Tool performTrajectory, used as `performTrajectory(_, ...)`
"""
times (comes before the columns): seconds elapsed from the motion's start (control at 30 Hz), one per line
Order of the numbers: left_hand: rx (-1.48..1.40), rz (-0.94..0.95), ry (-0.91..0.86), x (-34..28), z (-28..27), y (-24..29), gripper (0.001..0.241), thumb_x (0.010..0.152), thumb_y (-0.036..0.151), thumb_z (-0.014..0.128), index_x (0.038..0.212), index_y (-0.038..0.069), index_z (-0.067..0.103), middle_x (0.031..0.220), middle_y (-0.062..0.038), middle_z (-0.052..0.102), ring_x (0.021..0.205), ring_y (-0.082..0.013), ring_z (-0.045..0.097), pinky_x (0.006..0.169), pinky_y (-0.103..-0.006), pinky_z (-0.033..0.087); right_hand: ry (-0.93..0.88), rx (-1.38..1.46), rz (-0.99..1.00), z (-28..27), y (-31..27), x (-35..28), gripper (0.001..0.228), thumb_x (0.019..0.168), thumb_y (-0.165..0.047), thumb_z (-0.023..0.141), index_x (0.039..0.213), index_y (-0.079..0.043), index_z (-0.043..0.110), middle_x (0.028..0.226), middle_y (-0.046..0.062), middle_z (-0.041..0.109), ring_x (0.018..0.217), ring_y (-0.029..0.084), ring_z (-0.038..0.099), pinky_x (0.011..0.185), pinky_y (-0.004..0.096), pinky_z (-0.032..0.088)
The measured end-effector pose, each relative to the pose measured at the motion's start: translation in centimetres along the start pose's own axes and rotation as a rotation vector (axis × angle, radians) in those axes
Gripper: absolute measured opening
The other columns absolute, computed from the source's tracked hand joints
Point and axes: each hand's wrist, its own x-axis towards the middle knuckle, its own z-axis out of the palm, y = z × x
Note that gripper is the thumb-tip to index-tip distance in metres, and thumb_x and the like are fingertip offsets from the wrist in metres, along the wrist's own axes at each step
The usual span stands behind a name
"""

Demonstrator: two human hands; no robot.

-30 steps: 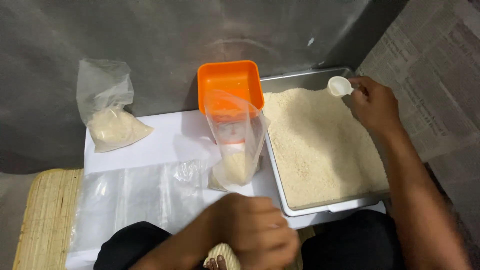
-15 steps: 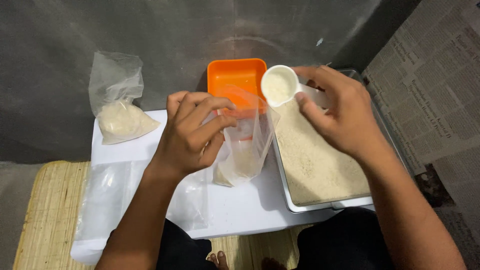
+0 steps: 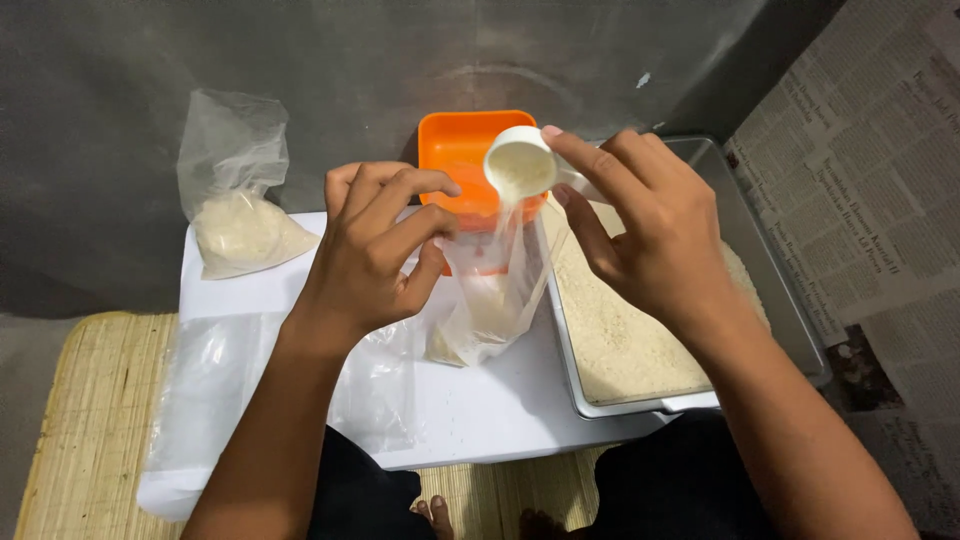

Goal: Scooping white powder from a large tray into small plastic bags using a measuring scoop.

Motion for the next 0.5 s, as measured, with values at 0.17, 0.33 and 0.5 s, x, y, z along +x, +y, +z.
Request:
performTrajectory(0.17, -0.013, 0.003, -0.013, -0.1, 0.2, -0.2, 0.011, 0.076, 0.003, 0.064, 0.086, 0.008, 0.067, 0.120, -0.006, 0.067, 0.108, -0.0262, 0.054, 0.101, -0.0432, 0.030, -0.006, -0.046, -0.035, 0.0, -0.3, 0.0, 0.040, 0.095, 0.000, 0.083, 0.133, -0.002, 0.073, 0.086, 0.006, 0.054, 0.070, 0.019, 0.046, 0.064, 0.032, 0.040)
performTrajectory(0.33, -0.004, -0.002, -0.025, -0.3, 0.3, -0.3, 0.013, 0.075, 0.006, 0.063, 0.087, 0.008, 0.068, 0.121, -0.006, 0.067, 0.109, -0.0265, 0.053, 0.101, -0.0444, 0.029, 0.000, -0.075, -0.072, 0.5, 0.3, -0.4, 0.040, 0.095, 0.000, 0.086, 0.133, -0.005, 0.075, 0.084, 0.005, 0.052, 0.069, 0.017, 0.042, 0.064, 0.032, 0.037)
performTrajectory(0.5, 0.020, 0.018, 0.030, -0.3, 0.6, 0.1, 0.013, 0.079, 0.005, 0.061, 0.089, 0.008, 0.069, 0.120, -0.007, 0.067, 0.108, -0.0248, 0.054, 0.101, -0.0443, 0.031, 0.090, -0.279, -0.232, 1.1, 0.9, -0.6, 0.030, 0.100, -0.007, 0.086, 0.128, -0.018, 0.082, 0.085, 0.000, 0.058, 0.074, 0.014, 0.045, 0.070, 0.029, 0.038)
